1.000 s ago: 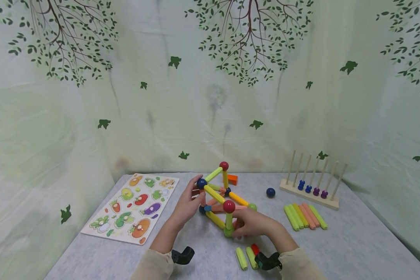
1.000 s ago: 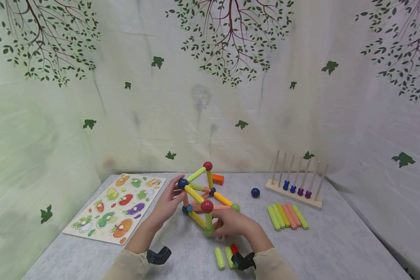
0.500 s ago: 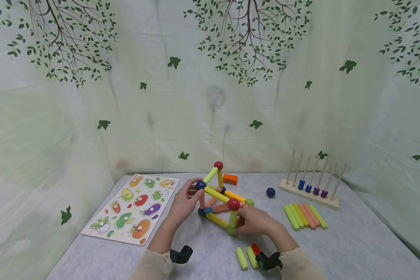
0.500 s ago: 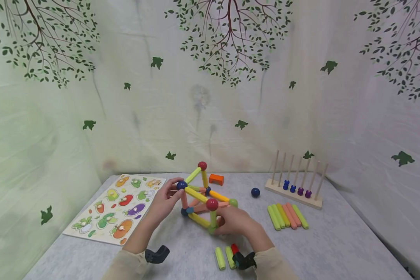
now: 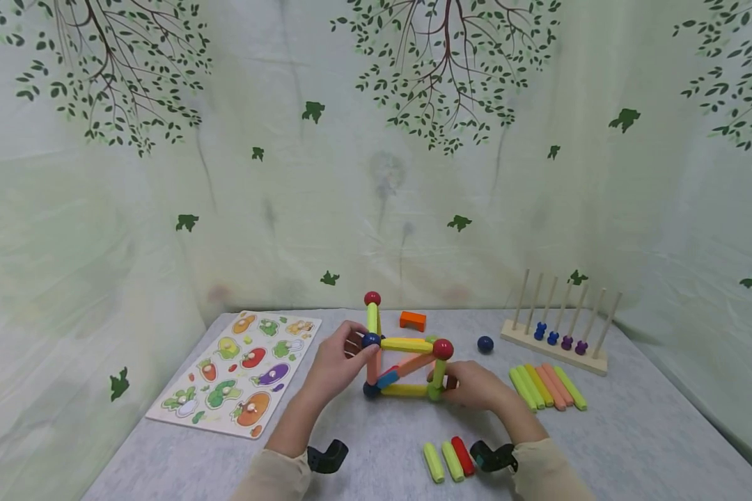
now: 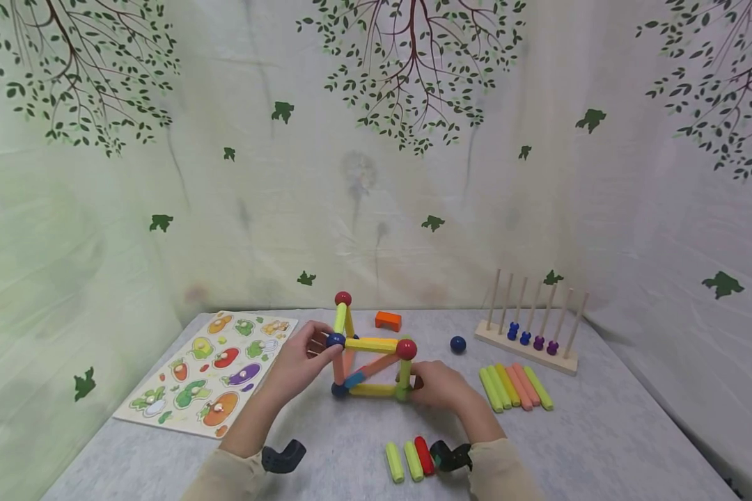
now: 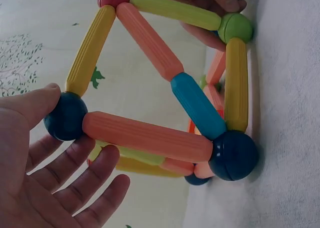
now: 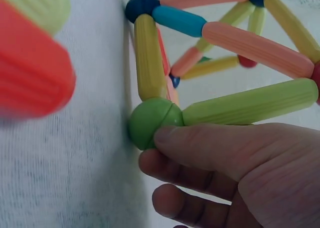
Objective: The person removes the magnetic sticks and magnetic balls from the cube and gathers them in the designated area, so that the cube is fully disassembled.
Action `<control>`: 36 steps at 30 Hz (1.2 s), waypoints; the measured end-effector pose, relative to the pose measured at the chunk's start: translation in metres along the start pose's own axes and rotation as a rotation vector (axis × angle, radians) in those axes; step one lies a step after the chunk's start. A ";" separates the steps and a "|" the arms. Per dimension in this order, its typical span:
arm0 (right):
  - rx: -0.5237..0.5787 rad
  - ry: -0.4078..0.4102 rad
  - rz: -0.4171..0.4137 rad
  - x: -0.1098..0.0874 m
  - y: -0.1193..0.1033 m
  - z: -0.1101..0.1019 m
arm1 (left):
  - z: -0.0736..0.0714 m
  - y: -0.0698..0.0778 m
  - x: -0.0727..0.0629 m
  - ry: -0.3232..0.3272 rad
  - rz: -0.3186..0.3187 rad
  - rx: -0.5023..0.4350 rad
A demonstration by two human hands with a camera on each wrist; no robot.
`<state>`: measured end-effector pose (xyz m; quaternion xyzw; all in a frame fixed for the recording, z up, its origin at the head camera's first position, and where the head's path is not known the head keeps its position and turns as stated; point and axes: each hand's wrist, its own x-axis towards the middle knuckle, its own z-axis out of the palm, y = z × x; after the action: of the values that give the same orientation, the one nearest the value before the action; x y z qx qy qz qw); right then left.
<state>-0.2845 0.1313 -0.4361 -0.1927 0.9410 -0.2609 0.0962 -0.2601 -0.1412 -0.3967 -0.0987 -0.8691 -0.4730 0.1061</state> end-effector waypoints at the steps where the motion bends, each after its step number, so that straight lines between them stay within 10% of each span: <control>1: 0.003 0.008 0.011 0.001 0.002 0.000 | 0.001 0.001 -0.001 -0.005 0.001 -0.002; 28: 0.041 0.108 0.106 0.003 0.003 -0.007 | 0.010 0.010 -0.002 0.022 0.032 0.068; 36: 0.144 0.340 0.001 -0.006 -0.008 -0.028 | 0.009 0.010 -0.003 0.037 0.057 0.099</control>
<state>-0.2842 0.1403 -0.4082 -0.1380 0.9227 -0.3564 -0.0506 -0.2553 -0.1282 -0.3947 -0.1091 -0.8861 -0.4281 0.1402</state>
